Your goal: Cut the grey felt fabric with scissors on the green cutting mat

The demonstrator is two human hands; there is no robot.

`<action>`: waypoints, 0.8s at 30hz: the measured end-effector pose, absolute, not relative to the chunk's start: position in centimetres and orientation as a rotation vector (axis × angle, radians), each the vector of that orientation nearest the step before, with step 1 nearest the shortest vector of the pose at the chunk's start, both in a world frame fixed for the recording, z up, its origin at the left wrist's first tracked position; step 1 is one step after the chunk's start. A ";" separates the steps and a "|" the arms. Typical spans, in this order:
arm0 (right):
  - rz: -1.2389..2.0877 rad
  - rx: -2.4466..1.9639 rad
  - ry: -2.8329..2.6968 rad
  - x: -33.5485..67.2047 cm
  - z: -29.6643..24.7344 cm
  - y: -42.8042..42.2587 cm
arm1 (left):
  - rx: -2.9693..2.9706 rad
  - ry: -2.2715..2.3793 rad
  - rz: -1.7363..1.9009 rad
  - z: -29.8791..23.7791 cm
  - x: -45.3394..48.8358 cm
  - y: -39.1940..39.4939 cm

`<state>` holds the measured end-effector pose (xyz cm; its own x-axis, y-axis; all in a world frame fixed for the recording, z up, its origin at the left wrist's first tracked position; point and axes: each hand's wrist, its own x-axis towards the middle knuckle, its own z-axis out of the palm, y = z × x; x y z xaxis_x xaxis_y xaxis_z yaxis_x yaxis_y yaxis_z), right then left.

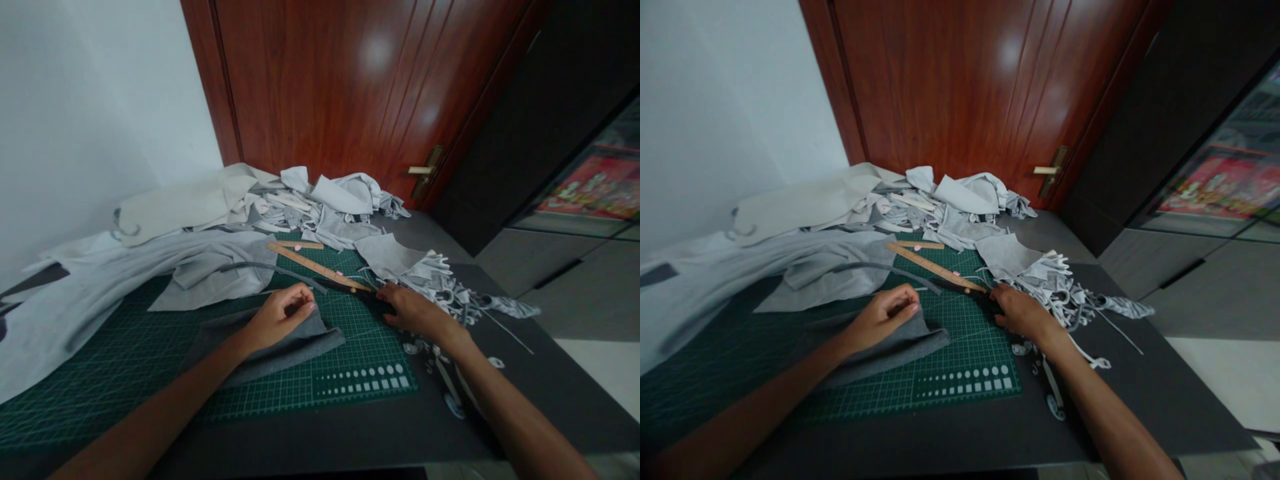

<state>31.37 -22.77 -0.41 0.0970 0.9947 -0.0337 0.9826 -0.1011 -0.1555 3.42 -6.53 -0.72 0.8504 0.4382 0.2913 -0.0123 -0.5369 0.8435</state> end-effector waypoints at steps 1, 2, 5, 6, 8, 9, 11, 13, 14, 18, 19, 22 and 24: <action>0.183 -2.269 -2.034 31.4 -0.4 -22.8 | 2.061 0.325 0.597 -0.8 3.4 -6.5; 0.169 -2.281 -2.032 31.5 -0.4 -22.9 | 2.058 0.339 0.593 -0.8 3.4 -6.5; 0.137 -2.313 -2.026 32.1 -0.7 -23.2 | 2.086 0.374 0.584 -0.9 3.4 -6.5; 0.130 -2.333 -2.005 32.3 -0.8 -23.3 | 2.110 0.376 0.585 -0.8 3.5 -6.5; 0.143 -2.353 -1.950 32.8 -1.0 -23.6 | 2.166 0.363 0.602 -0.6 3.5 -6.5; 0.164 -2.344 -1.930 33.0 -1.0 -23.8 | 2.191 0.350 0.611 -0.5 3.5 -6.5; 0.236 -2.276 -1.941 33.4 -0.8 -24.2 | 2.224 0.342 0.620 -0.2 3.5 -6.5; 0.240 -2.249 -1.921 34.0 -0.3 -24.7 | 2.233 0.371 0.617 0.1 3.4 -6.6; 0.236 -2.244 -1.906 34.4 -0.1 -25.0 | 2.226 0.400 0.615 0.2 3.4 -6.7; 0.280 -2.200 -1.874 36.0 0.6 -26.3 | 2.164 0.526 0.574 0.7 3.4 -7.3; 0.323 -2.167 -1.882 36.4 0.7 -26.6 | 2.160 0.530 0.550 0.8 3.5 -7.5; 0.402 -2.050 -1.889 36.7 1.2 -27.1 | 2.163 0.501 0.499 1.1 3.5 -8.0; 0.496 -1.997 -1.877 36.3 1.7 -27.3 | 2.173 0.482 0.499 1.3 3.5 -8.2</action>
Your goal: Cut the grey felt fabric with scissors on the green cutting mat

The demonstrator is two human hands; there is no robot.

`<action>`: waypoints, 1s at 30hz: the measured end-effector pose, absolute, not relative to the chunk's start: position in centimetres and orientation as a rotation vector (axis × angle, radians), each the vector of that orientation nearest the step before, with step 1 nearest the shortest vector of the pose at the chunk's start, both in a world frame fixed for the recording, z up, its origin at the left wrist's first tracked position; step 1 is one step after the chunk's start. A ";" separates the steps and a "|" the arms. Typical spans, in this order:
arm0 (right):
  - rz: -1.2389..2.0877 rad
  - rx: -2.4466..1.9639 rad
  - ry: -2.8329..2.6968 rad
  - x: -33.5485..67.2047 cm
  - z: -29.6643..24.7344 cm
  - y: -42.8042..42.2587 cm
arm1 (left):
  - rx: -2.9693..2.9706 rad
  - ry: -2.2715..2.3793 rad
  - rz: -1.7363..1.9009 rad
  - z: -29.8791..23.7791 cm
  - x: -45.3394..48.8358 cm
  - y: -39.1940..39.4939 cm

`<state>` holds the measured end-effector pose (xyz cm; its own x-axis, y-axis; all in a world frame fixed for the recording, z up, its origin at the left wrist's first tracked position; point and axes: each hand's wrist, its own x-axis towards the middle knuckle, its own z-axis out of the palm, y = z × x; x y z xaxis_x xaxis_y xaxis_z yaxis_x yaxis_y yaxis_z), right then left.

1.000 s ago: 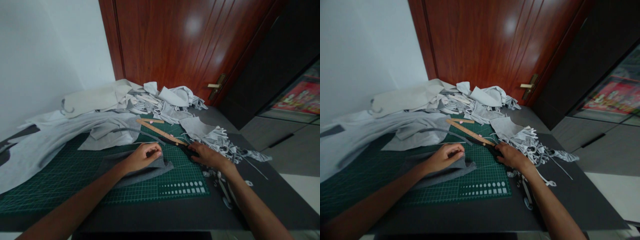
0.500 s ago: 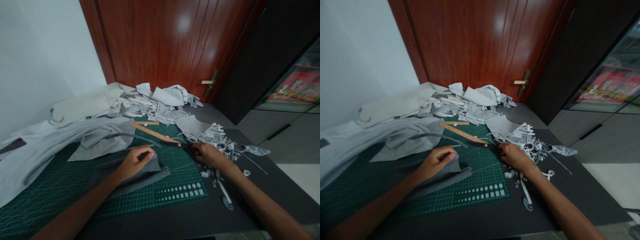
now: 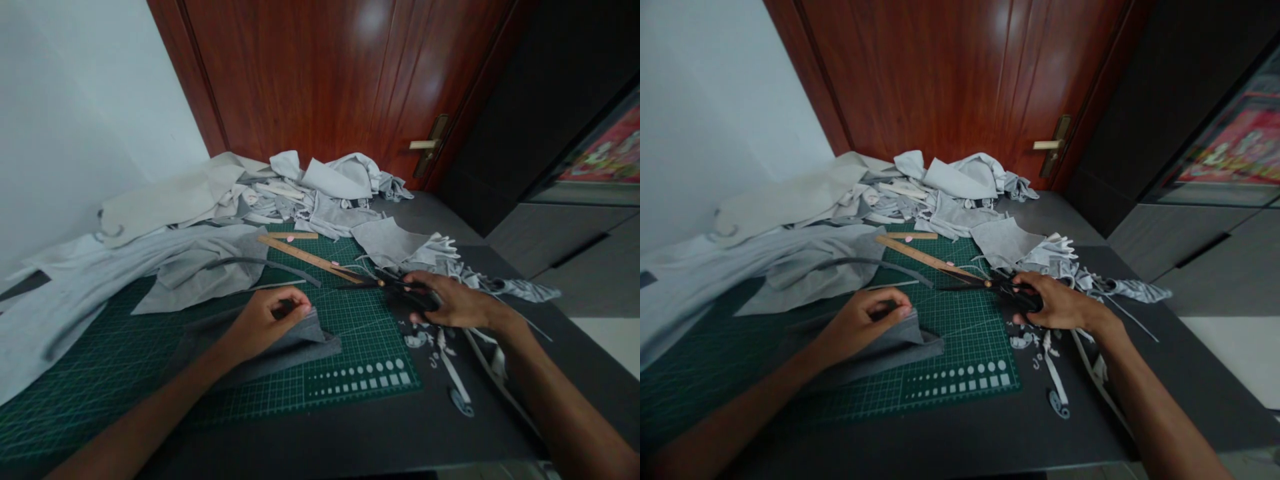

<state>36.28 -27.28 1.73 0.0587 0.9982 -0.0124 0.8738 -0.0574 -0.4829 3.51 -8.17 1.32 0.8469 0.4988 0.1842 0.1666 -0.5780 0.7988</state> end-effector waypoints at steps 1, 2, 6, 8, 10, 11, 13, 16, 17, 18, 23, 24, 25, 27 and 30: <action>0.562 -1.968 -1.890 35.9 2.1 -27.3 | 2.183 0.466 0.502 1.5 3.5 -8.2; 0.621 -1.934 -1.904 35.5 2.5 -27.4 | 2.194 0.443 0.505 1.6 3.4 -8.1; 0.729 -1.826 -1.951 33.8 3.4 -27.6 | 2.223 0.351 0.520 2.5 3.0 -8.0; 0.733 -1.829 -1.989 33.3 3.2 -27.8 | 2.237 0.342 0.537 3.0 2.7 -8.1; 0.714 -1.859 -2.038 33.0 2.6 -27.9 | 2.259 0.353 0.555 3.5 2.5 -8.2; 0.696 -1.872 -2.059 32.9 2.3 -27.9 | 2.273 0.361 0.561 3.7 2.5 -8.2; 0.681 -1.907 -2.083 33.1 1.9 -27.8 | 2.295 0.372 0.566 3.8 2.5 -8.1; 0.635 -1.958 -2.062 33.7 1.8 -27.5 | 2.323 0.377 0.550 3.7 3.0 -7.8; 0.644 -1.954 -2.038 33.9 1.9 -27.5 | 2.342 0.376 0.533 3.6 3.3 -7.7; 0.643 -1.948 -2.005 34.3 2.0 -27.4 | 2.366 0.371 0.521 3.6 3.6 -7.5; 0.623 -1.924 -1.949 35.4 2.5 -27.6 | 2.514 0.394 0.448 4.4 5.5 -6.6; 0.626 -1.913 -1.957 35.4 2.5 -27.6 | 2.539 0.397 0.445 4.7 5.8 -6.5; 0.625 -1.904 -1.969 35.4 2.6 -27.6 | 2.559 0.399 0.449 5.0 6.2 -6.5; 0.602 -1.899 -1.997 35.2 2.6 -27.7 | 2.591 0.390 0.487 5.4 6.8 -6.7; 0.531 -1.893 -2.028 34.8 2.5 -27.6 | 2.648 0.398 0.565 5.3 7.4 -7.3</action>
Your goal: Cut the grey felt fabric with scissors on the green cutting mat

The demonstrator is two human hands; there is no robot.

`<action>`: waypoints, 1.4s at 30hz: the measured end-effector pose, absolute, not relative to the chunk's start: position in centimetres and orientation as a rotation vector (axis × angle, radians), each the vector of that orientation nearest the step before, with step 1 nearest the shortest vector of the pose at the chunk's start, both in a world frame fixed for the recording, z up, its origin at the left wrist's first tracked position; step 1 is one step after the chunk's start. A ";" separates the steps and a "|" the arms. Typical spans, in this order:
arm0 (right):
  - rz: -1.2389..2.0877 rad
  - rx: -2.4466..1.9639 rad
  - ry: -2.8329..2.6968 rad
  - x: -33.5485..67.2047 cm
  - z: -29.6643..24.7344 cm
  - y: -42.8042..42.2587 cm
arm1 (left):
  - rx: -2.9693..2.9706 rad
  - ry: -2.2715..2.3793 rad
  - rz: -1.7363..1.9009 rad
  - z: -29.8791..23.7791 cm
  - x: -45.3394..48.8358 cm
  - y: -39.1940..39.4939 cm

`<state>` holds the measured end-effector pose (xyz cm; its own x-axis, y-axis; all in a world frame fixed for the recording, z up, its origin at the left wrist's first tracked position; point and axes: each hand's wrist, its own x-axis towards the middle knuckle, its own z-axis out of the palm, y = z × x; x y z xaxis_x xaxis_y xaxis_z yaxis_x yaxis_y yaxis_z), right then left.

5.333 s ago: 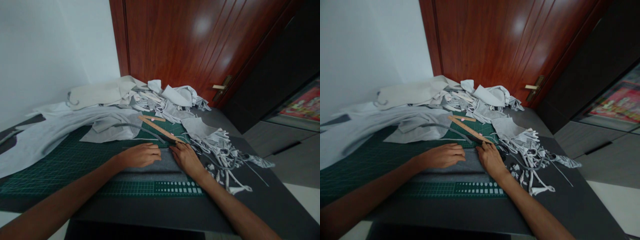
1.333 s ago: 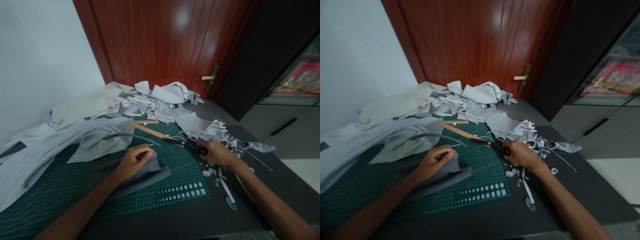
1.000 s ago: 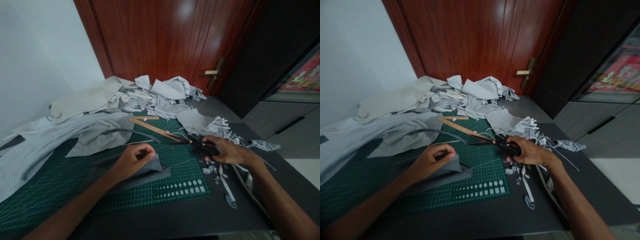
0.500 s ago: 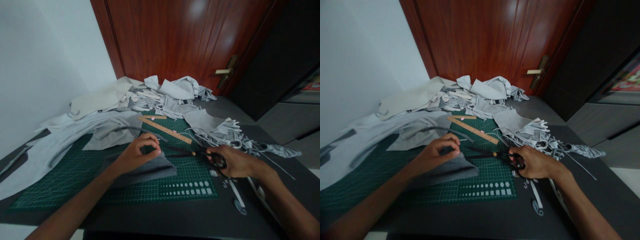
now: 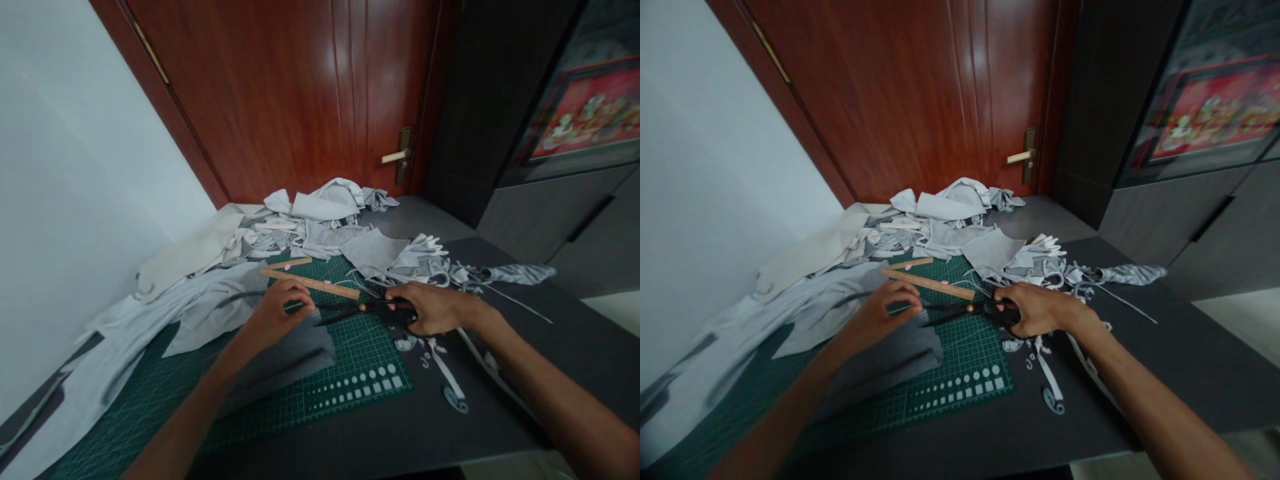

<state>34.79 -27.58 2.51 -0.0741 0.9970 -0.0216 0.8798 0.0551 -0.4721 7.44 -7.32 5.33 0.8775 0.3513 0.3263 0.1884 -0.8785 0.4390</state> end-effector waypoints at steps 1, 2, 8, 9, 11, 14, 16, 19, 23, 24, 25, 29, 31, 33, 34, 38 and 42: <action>0.505 -1.888 -2.038 34.6 2.5 -27.6 | 2.666 0.410 0.582 5.1 7.6 -7.5; 0.481 -1.880 -2.058 34.5 2.5 -27.5 | 2.674 0.424 0.608 4.8 7.7 -7.7; 0.294 -1.920 -2.092 33.8 2.7 -27.5 | 2.654 0.513 0.499 3.2 8.2 -8.7; 0.279 -1.913 -2.102 33.7 2.7 -27.4 | 2.636 0.526 0.496 3.1 8.2 -8.9; 0.268 -1.891 -2.126 33.6 2.7 -27.4 | 2.611 0.534 0.482 3.1 8.3 -9.4; 0.269 -1.868 -2.153 33.4 2.7 -27.3 | 2.591 0.539 0.464 3.3 8.3 -10.0; 0.264 -1.879 -2.166 33.2 2.8 -27.3 | 2.568 0.557 0.488 3.3 8.3 -10.3; 0.251 -1.897 -2.179 33.1 2.7 -27.3 | 2.549 0.575 0.512 3.2 8.3 -10.3; 0.260 -1.887 -2.191 32.9 2.6 -27.3 | 2.558 0.572 0.525 3.1 8.1 -10.3; 0.266 -1.893 -2.190 32.9 2.6 -27.3 | 2.558 0.567 0.525 3.0 8.0 -10.3; 0.277 -1.898 -2.190 32.8 2.6 -27.3 | 2.556 0.561 0.525 3.0 8.0 -10.4; 0.340 -1.895 -2.191 32.6 2.5 -27.2 | 2.545 0.550 0.531 2.9 7.8 -10.3; 0.360 -1.888 -2.193 32.6 2.4 -27.1 | 2.539 0.547 0.542 2.8 7.8 -10.3; 0.368 -1.883 -2.194 32.6 2.4 -27.1 | 2.532 0.534 0.554 2.7 7.7 -10.2; 0.373 -1.882 -2.193 32.6 2.4 -27.1 | 2.532 0.528 0.557 2.6 7.7 -10.2; 0.379 -1.892 -2.192 32.5 2.5 -27.1 | 2.539 0.536 0.545 2.4 7.7 -10.1; 0.368 -1.893 -2.205 32.5 2.6 -27.1 | 2.523 0.549 0.546 2.4 7.7 -10.1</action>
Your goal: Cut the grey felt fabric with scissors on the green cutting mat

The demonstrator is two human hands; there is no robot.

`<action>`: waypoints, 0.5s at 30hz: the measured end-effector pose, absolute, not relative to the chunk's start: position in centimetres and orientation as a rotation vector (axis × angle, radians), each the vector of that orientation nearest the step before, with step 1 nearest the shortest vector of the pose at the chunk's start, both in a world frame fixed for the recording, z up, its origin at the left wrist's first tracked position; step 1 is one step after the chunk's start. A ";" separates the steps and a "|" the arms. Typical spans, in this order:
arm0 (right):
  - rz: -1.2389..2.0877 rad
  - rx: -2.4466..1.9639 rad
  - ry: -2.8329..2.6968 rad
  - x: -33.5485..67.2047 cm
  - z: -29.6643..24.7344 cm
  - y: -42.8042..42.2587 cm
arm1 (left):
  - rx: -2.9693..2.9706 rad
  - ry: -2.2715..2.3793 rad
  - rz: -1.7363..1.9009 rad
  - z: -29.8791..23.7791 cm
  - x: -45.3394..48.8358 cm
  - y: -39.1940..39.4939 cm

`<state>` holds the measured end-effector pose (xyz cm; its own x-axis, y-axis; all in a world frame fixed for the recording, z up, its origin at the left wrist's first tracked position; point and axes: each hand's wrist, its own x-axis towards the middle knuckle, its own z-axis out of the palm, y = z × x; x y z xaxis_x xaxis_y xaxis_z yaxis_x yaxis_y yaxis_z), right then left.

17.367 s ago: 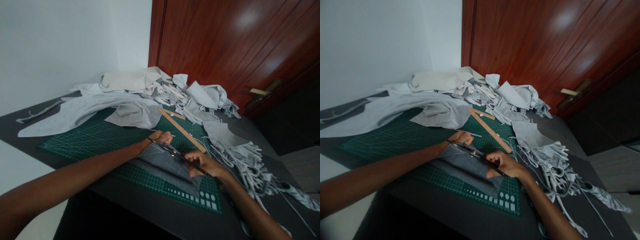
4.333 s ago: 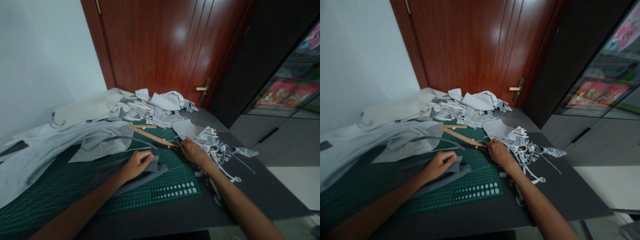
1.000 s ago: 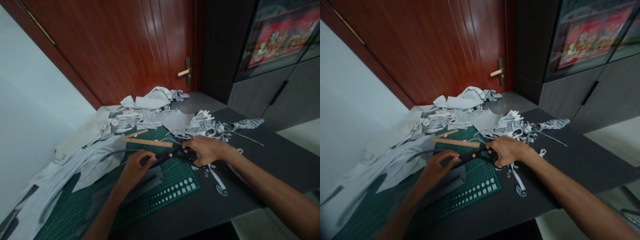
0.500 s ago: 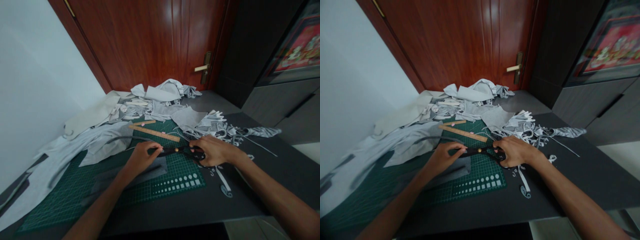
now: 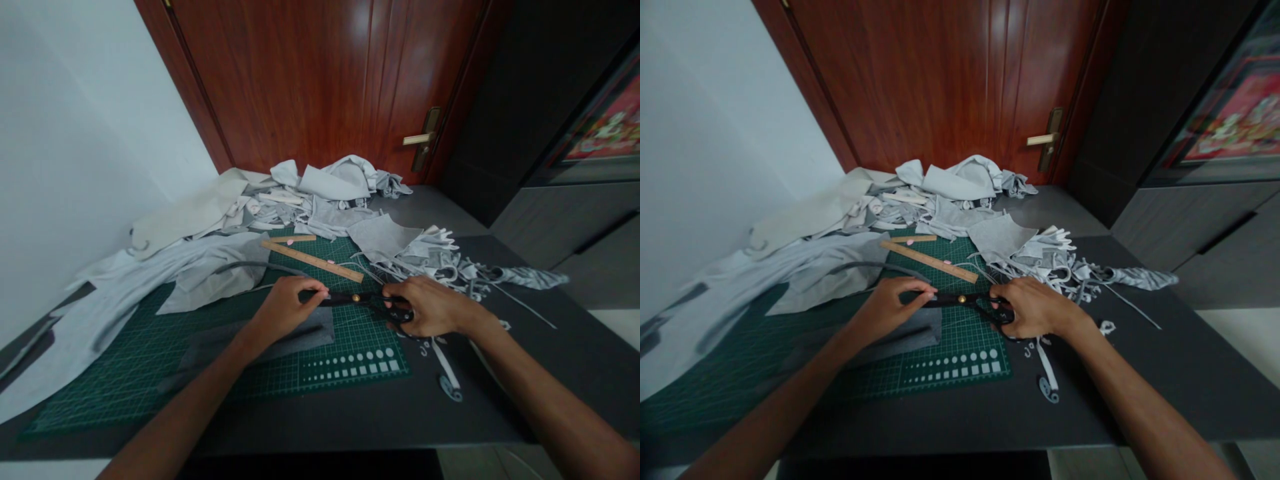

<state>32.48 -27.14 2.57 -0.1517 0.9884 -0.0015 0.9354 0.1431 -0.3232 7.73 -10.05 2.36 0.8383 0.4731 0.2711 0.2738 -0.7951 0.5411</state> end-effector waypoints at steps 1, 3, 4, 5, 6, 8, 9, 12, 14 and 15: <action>0.368 -1.889 -2.205 32.5 2.6 -27.1 | 2.519 0.550 0.548 2.4 7.7 -10.0; 0.378 -1.878 -2.206 32.5 2.5 -27.1 | 2.514 0.551 0.554 2.4 7.7 -10.1; 0.385 -1.872 -2.206 32.6 2.5 -27.1 | 2.512 0.552 0.557 2.4 7.8 -10.1; 0.393 -1.867 -2.207 32.6 2.4 -27.1 | 2.510 0.554 0.559 2.4 7.8 -10.1; 0.402 -1.863 -2.207 32.6 2.3 -27.1 | 2.506 0.555 0.560 2.3 7.8 -10.1; 0.416 -1.857 -2.203 32.6 2.2 -27.1 | 2.499 0.551 0.561 2.2 7.7 -10.0; 0.427 -1.854 -2.198 32.6 2.1 -27.1 | 2.495 0.547 0.560 2.2 7.7 -10.0; 0.464 -1.847 -2.177 32.6 2.0 -27.0 | 2.484 0.532 0.564 2.0 7.6 -9.8; 0.488 -1.852 -2.165 32.6 2.0 -27.0 | 2.481 0.529 0.559 1.9 7.6 -9.7; 0.495 -1.857 -2.161 32.6 2.0 -27.0 | 2.481 0.528 0.554 2.0 7.6 -9.7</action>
<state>32.56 -26.99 2.00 -0.1572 0.9871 -0.0312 0.9024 0.1307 -0.4106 7.59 -9.73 1.96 0.8389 0.4712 0.2725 0.2502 -0.7784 0.5758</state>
